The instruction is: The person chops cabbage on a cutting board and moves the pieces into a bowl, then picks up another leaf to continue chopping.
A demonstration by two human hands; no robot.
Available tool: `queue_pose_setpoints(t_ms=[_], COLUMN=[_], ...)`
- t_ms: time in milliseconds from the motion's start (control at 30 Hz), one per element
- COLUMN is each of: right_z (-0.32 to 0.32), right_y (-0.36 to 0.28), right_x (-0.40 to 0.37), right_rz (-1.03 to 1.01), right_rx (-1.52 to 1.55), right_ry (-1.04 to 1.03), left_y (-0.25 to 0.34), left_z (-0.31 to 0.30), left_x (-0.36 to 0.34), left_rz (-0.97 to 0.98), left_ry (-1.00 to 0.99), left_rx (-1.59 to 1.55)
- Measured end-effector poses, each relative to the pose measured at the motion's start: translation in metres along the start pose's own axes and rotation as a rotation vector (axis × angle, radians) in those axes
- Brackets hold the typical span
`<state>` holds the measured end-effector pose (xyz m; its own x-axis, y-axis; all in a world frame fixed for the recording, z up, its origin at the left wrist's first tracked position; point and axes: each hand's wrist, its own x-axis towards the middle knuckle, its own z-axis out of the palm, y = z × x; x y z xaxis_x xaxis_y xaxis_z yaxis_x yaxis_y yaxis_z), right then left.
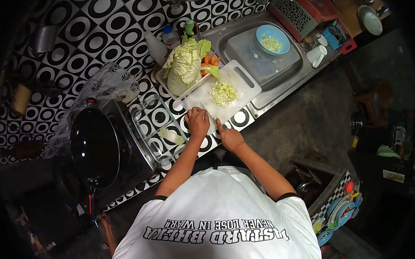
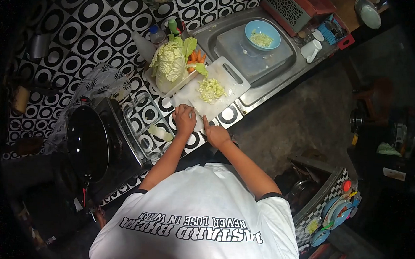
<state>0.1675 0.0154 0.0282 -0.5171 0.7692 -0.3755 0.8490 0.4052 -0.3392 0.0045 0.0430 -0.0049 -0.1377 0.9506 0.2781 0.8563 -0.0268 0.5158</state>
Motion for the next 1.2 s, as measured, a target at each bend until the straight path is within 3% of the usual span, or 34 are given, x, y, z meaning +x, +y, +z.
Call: queue_pose_setpoints(t_ms=[1200], right_z=[0.008], right_y=[-0.007], right_x=[0.034], right_rz=[0.026], right_rx=[-0.031], right_ry=[0.116], left_y=[0.001], left_z=[-0.001], left_x=[0.001], left_rz=[-0.005], left_ry=[0.001], left_rx=[-0.004])
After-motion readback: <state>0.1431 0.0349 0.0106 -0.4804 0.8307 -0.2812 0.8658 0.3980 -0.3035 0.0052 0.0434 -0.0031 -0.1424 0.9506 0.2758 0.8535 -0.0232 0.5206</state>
